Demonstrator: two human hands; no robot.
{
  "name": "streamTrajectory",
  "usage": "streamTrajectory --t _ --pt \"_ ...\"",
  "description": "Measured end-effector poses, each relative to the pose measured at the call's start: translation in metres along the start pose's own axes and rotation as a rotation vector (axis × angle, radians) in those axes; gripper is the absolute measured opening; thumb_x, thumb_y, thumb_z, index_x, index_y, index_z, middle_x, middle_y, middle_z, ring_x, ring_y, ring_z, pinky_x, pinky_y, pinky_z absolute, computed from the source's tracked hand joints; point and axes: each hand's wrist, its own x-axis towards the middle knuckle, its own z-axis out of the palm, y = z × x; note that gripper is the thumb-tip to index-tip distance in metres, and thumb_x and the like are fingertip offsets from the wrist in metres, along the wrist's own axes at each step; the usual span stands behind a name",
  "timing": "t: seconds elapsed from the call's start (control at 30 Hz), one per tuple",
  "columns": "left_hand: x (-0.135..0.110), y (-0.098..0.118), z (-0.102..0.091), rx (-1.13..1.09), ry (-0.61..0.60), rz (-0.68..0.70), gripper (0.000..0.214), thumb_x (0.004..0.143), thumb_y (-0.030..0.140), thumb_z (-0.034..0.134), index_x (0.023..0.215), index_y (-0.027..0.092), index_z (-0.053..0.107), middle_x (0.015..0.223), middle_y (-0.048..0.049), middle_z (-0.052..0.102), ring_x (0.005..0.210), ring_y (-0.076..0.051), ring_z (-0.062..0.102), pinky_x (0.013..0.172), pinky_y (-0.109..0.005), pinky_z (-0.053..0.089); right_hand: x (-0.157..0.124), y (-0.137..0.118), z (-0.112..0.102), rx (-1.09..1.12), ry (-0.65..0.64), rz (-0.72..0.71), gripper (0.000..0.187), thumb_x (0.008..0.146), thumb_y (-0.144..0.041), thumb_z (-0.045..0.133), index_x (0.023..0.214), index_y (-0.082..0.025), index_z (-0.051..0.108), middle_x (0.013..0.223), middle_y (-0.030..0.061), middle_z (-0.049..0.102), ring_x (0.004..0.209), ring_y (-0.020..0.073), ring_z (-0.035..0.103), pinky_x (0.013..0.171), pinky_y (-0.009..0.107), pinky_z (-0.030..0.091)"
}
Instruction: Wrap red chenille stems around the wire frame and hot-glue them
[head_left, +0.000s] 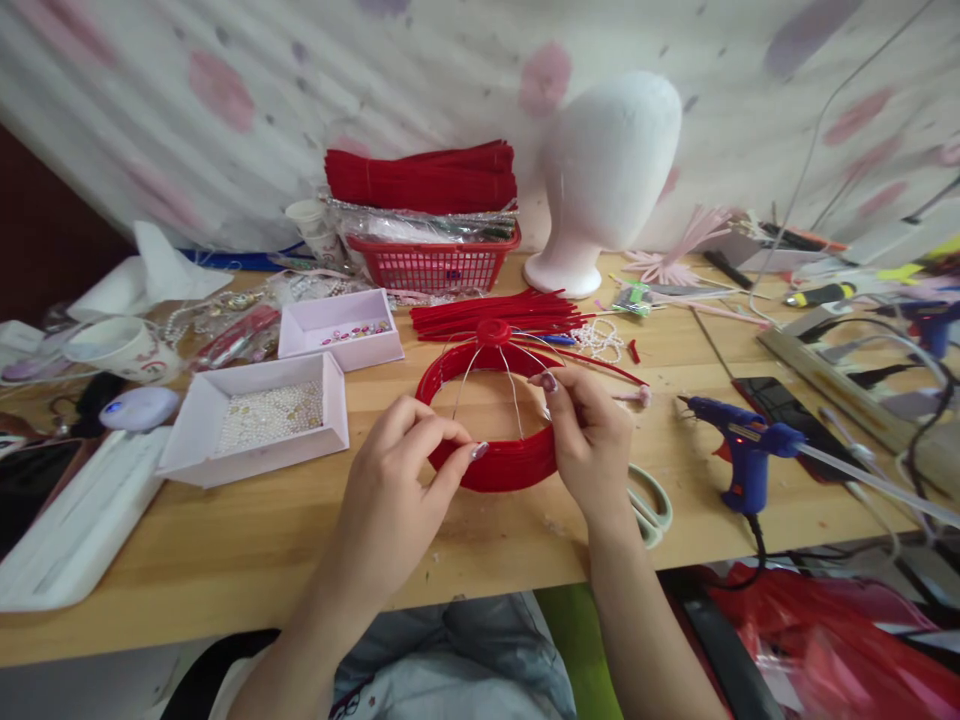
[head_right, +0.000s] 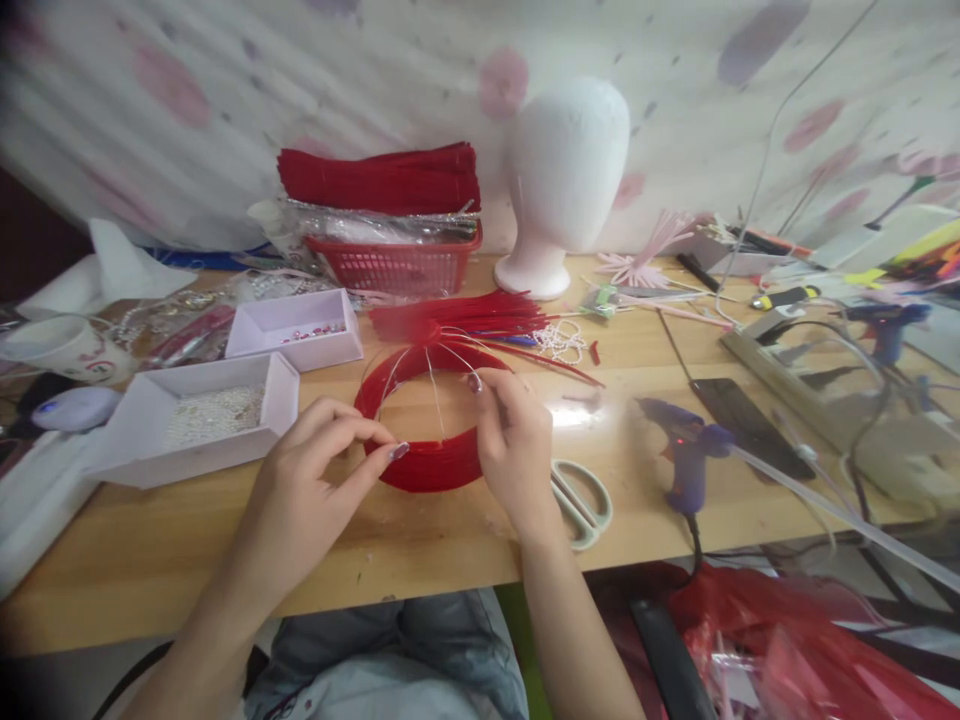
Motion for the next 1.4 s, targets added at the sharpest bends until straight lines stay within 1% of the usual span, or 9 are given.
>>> streamTrajectory --t 0.17,0.53,0.67,0.77,0.9,1.07,1.23,1.4 --pt "-0.002 0.002 0.0 0.019 0.031 -0.038 0.009 0.088 0.013 0.064 0.084 0.02 0.065 0.085 0.0001 0.055 0.08 -0.015 0.059 0.074 -0.03 0.046 -0.002 -0.001 0.001 -0.01 0.007 -0.01 0.018 0.098 -0.03 0.05 0.094 -0.023 0.066 0.082 0.0034 0.069 0.08 0.0202 0.064 0.067 0.033 0.046" --pt "-0.004 0.007 0.0 0.014 0.013 -0.156 0.006 0.086 0.018 0.065 0.081 0.021 0.067 0.085 -0.0005 0.057 0.081 -0.017 0.059 0.073 -0.031 0.046 -0.005 -0.002 0.002 -0.041 0.021 -0.041 0.017 0.098 -0.027 0.051 0.095 -0.022 0.067 0.082 0.0035 0.069 0.081 0.021 0.065 0.072 0.035 0.049" --pt "-0.006 0.007 0.002 0.022 0.008 -0.191 0.005 0.085 0.018 0.065 0.08 0.021 0.066 0.085 -0.0005 0.056 0.081 -0.017 0.059 0.074 -0.032 0.045 -0.005 -0.002 0.003 -0.062 0.03 -0.087 0.017 0.097 -0.023 0.051 0.095 -0.021 0.068 0.085 0.0035 0.07 0.081 0.0201 0.065 0.073 0.035 0.049" --pt "-0.008 0.006 0.005 0.028 0.001 -0.212 0.006 0.084 0.018 0.065 0.08 0.021 0.066 0.086 -0.0003 0.057 0.082 -0.017 0.059 0.075 -0.032 0.045 -0.007 0.0 0.004 -0.077 0.059 -0.128 0.016 0.097 -0.02 0.052 0.096 -0.021 0.067 0.085 0.0033 0.071 0.08 0.0193 0.064 0.073 0.034 0.048" --pt "-0.01 0.004 0.007 0.014 0.008 -0.192 0.005 0.084 0.017 0.065 0.082 0.022 0.065 0.086 -0.0001 0.057 0.082 -0.017 0.059 0.076 -0.031 0.045 -0.01 0.003 0.007 -0.084 0.104 -0.129 0.016 0.097 -0.019 0.051 0.096 -0.021 0.067 0.087 0.0036 0.071 0.081 0.0193 0.064 0.073 0.034 0.047" --pt "-0.011 0.003 0.01 0.02 0.02 -0.178 0.006 0.085 0.016 0.064 0.084 0.022 0.065 0.087 -0.0007 0.058 0.081 -0.017 0.058 0.075 -0.032 0.046 -0.01 0.006 0.008 -0.087 0.113 -0.121 0.015 0.097 -0.019 0.051 0.096 -0.021 0.066 0.087 0.0034 0.071 0.082 0.0194 0.064 0.074 0.035 0.047" --pt "-0.012 0.003 0.014 0.078 0.079 -0.142 0.004 0.086 0.017 0.065 0.085 0.021 0.066 0.085 -0.0014 0.057 0.081 -0.018 0.057 0.075 -0.032 0.045 -0.011 0.006 0.009 -0.085 0.122 -0.112 0.015 0.097 -0.019 0.051 0.095 -0.021 0.066 0.088 0.0033 0.071 0.082 0.0194 0.064 0.074 0.034 0.047" --pt "-0.013 0.003 0.018 0.068 0.111 -0.139 0.005 0.087 0.017 0.066 0.084 0.02 0.064 0.084 -0.0012 0.058 0.08 -0.017 0.056 0.074 -0.031 0.045 -0.012 0.006 0.01 -0.092 0.121 -0.112 0.015 0.097 -0.02 0.05 0.096 -0.022 0.065 0.088 0.0035 0.071 0.081 0.0192 0.063 0.073 0.034 0.047"
